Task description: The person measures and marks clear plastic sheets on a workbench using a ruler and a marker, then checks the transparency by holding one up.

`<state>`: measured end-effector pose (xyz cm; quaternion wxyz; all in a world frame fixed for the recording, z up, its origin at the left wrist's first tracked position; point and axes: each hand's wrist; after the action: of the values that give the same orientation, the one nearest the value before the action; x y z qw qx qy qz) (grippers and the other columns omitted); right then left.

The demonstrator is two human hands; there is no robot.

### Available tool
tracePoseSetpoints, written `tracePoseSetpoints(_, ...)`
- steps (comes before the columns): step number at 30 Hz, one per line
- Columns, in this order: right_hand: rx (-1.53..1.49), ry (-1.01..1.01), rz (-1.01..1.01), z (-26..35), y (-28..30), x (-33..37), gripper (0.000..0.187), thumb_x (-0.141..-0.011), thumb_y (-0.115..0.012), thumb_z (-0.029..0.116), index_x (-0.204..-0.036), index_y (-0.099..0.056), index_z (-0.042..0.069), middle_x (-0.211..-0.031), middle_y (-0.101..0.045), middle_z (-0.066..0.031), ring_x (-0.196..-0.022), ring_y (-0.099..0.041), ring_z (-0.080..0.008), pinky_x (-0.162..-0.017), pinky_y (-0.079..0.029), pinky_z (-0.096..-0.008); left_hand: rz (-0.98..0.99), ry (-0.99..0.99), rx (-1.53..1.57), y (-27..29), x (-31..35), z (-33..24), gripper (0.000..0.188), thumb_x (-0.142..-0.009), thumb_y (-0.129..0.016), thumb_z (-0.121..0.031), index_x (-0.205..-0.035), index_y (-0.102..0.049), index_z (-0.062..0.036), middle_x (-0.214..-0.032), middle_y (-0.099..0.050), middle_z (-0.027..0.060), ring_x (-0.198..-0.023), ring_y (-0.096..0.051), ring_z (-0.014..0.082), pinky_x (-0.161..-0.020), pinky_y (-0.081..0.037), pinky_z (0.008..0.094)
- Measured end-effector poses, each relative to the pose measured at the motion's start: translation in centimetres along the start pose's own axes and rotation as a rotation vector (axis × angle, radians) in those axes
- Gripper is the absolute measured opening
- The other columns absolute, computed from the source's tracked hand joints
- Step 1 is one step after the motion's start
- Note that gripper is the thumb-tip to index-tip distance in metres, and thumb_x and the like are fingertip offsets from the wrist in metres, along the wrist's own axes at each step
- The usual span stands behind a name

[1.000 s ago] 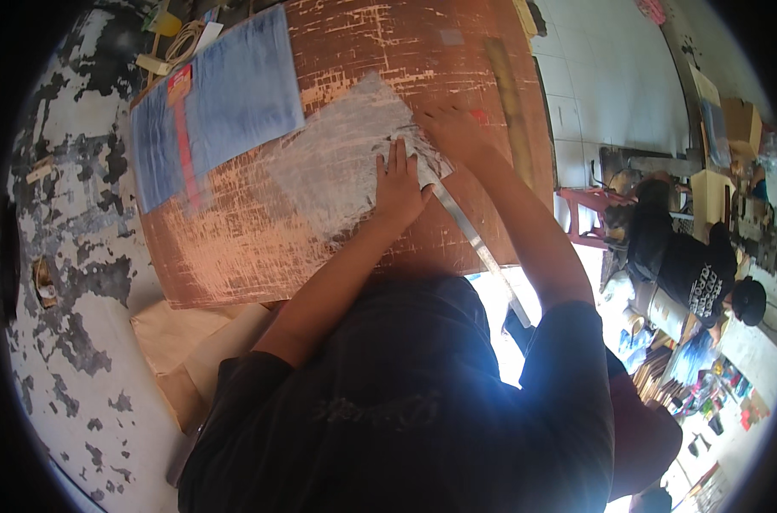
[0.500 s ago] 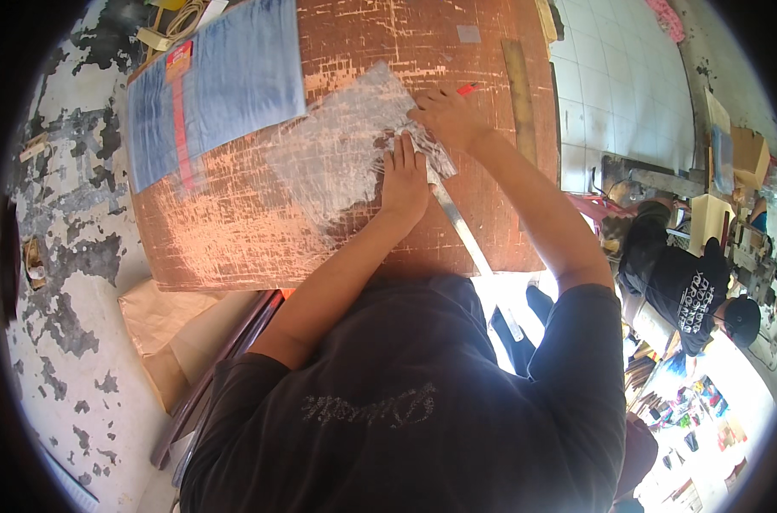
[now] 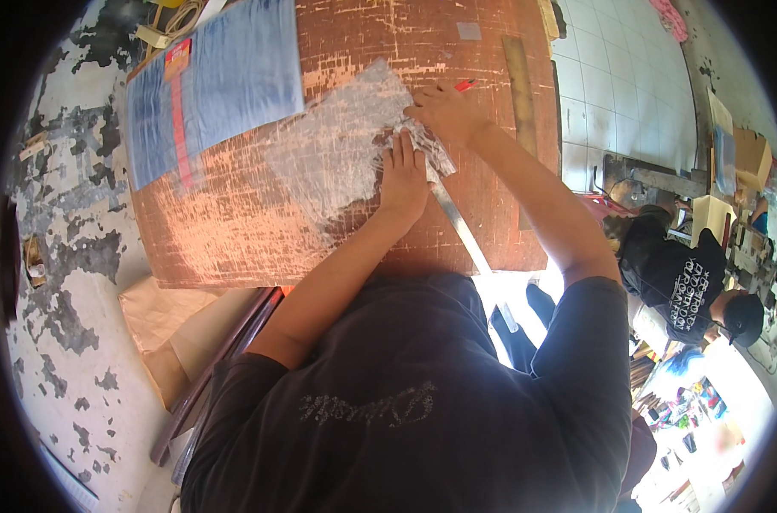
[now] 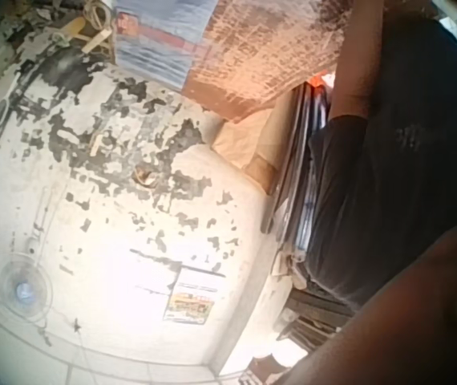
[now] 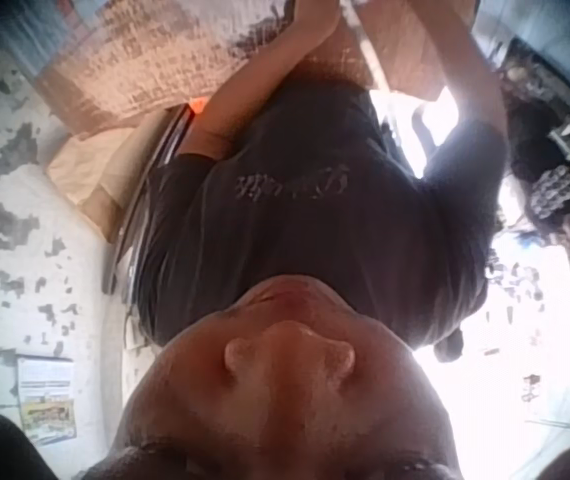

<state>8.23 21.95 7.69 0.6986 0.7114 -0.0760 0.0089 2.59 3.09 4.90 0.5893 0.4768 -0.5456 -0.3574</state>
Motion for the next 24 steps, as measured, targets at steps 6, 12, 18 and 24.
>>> tracePoseSetpoints(6,-0.015,0.019,0.016,-0.2,0.0,-0.1,0.034,-0.092,-0.068,0.014,-0.125,-0.07,0.019,-0.122,-0.067,-0.0036,-0.127,-0.06,-0.021,-0.107,-0.043,-0.0418,-0.018,0.006,-0.007,-0.4,-0.1,0.1,0.056,-0.101,-0.054,-0.026,-0.145,-0.047,0.0083,-0.168,-0.023,0.0355,-0.156,-0.026,0.0491,-0.124,-0.023,0.0605)
tracePoseSetpoints(12,-0.034,0.001,0.049,-0.2,0.1,-0.1,0.034,-0.093,-0.067,0.013,-0.126,-0.07,0.018,-0.124,-0.066,-0.0032,-0.129,-0.058,-0.0209,-0.109,-0.042,-0.041,-0.015,0.001,-0.036,-0.4,0.0,0.0,0.06,-0.1,-0.058,-0.032,-0.144,-0.047,0.0081,-0.168,-0.022,0.0361,-0.156,-0.026,0.0488,-0.123,-0.024,0.06)
tracePoseSetpoints(18,-0.037,0.033,-0.001,-0.4,-0.1,-0.2,0.039,-0.09,-0.072,0.012,-0.128,-0.067,0.017,-0.119,-0.064,-0.0035,-0.123,-0.059,-0.0221,-0.109,-0.042,-0.0419,-0.05,0.015,-0.042,-1.0,-0.2,-0.1,0.074,-0.097,-0.068,-0.045,-0.142,-0.045,0.0089,-0.168,-0.02,0.0366,-0.156,-0.025,0.048,-0.123,-0.025,0.0587)
tracePoseSetpoints(24,-0.02,0.061,0.054,-0.4,0.7,-0.3,0.036,-0.09,-0.07,0.011,-0.125,-0.069,0.017,-0.118,-0.066,-0.0034,-0.124,-0.06,-0.0212,-0.109,-0.042,-0.0406,-0.045,0.017,-0.041,-0.9,-0.3,-0.1,0.075,-0.097,-0.068,-0.044,-0.143,-0.045,0.01,-0.168,-0.021,0.0364,-0.155,-0.026,0.0477,-0.122,-0.026,0.0581)
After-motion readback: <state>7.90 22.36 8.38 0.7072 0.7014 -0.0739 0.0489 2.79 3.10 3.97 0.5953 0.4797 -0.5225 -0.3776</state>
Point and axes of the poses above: each hand's wrist, its own x-axis away from the middle knuckle, its own y-axis out of the back of the hand, z = x × y
